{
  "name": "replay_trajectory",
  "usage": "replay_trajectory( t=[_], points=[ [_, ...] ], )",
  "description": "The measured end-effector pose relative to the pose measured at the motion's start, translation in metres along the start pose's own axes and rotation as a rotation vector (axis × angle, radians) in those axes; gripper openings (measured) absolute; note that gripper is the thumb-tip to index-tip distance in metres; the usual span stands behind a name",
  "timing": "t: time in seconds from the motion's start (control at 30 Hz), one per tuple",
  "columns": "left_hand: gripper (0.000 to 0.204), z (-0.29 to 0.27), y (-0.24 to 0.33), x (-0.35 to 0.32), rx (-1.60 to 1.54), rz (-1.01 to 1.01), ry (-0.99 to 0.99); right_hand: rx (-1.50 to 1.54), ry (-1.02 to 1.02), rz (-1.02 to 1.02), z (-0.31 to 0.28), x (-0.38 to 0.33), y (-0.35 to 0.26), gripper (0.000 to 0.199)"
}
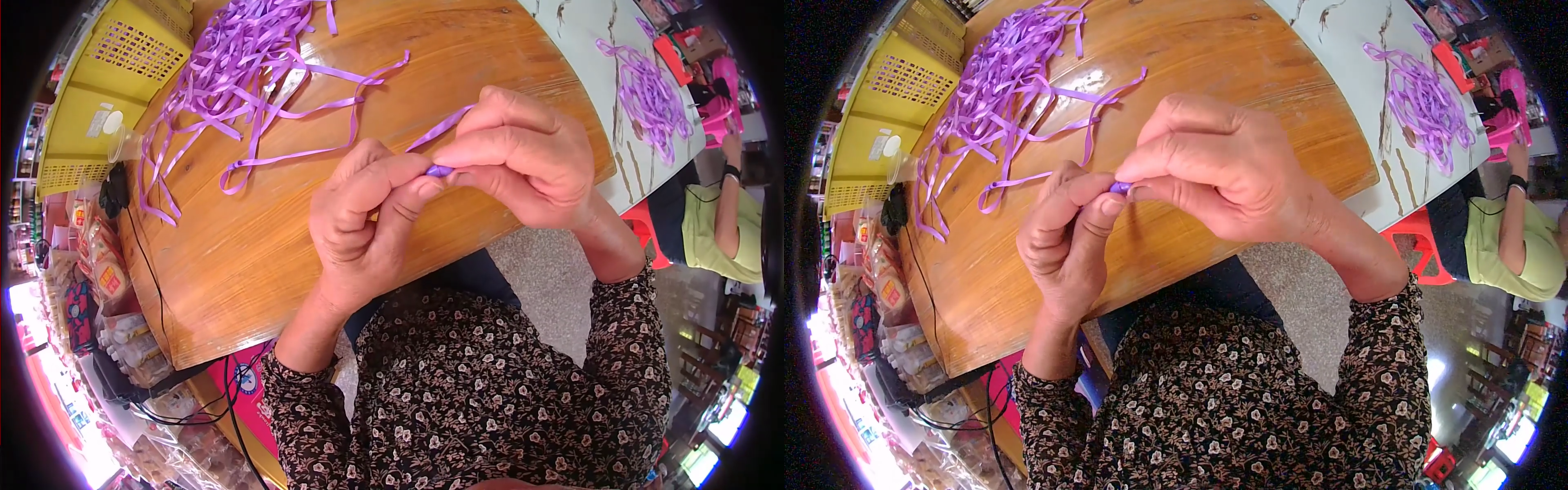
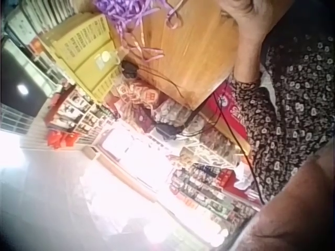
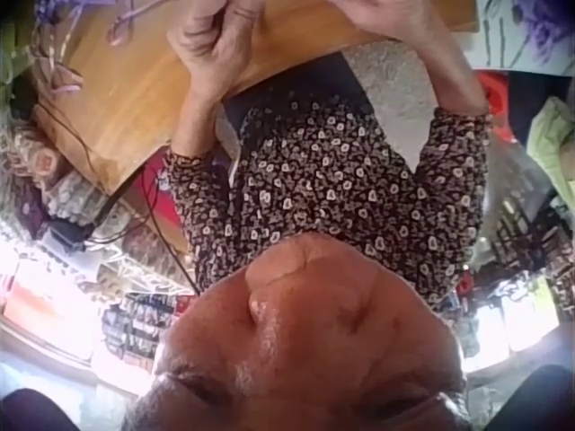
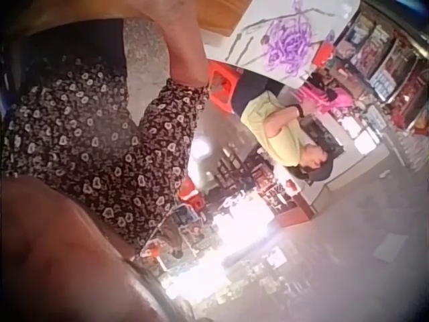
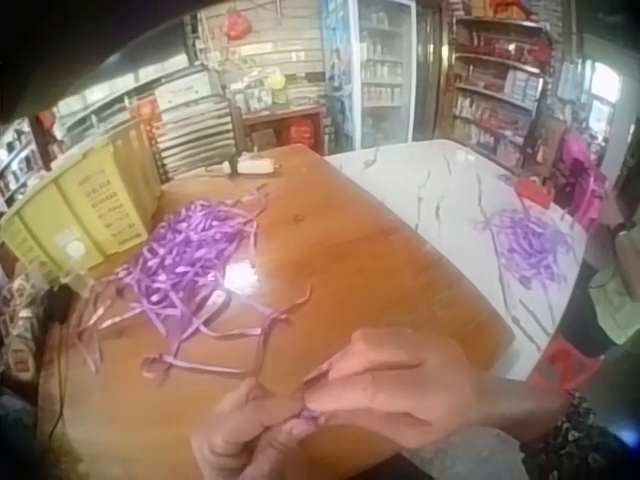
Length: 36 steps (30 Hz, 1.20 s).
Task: The person picks up a purple ribbon from a pile on the table and ties a knot at one end by hand, repeating this process with several more ribbons.
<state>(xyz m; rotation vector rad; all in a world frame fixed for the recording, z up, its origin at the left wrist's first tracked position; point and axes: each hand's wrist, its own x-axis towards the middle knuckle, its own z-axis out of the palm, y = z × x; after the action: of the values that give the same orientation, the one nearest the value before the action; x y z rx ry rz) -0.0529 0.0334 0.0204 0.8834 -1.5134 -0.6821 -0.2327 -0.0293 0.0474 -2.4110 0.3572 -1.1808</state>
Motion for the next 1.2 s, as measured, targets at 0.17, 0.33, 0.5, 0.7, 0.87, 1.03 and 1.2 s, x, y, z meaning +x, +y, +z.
replay_trajectory(
  t=[0.17, 0.33, 0.5, 0.7, 0.87, 1.03, 1.2],
  points=[
    [0.008, -0.016, -0.009, -0.004, -0.227, -0.127, 0.045, 0.134, 0.018, 0.064, -0.012, 0.002, -0.002, 0.025],
    [0.009, -0.011, -0.004, -0.003, -0.250, -0.090, 0.040, 0.128, 0.079, 0.016, 0.009, 0.011, -0.007, 0.023],
    [0.011, -0.017, -0.007, -0.006, -0.142, -0.020, 0.057, 0.113, 0.080, 0.037, 0.015, 0.013, -0.008, 0.023],
    [0.012, -0.020, -0.007, -0.003, -0.040, 0.095, 0.083, 0.152, 0.075, 0.063, 0.019, 0.015, -0.007, 0.022],
    [0.014, -0.019, -0.007, -0.003, 0.001, 0.117, 0.111, 0.150, 0.076, 0.069, 0.020, 0.014, -0.009, 0.021],
    [0.016, -0.018, -0.004, -0.003, 0.041, 0.125, 0.087, 0.065, 0.069, 0.073, 0.020, 0.014, -0.010, 0.020],
    [0.016, -0.017, -0.003, -0.003, 0.074, 0.115, 0.081, 0.082, 0.076, 0.082, 0.019, 0.012, -0.010, 0.019]
  ],
)
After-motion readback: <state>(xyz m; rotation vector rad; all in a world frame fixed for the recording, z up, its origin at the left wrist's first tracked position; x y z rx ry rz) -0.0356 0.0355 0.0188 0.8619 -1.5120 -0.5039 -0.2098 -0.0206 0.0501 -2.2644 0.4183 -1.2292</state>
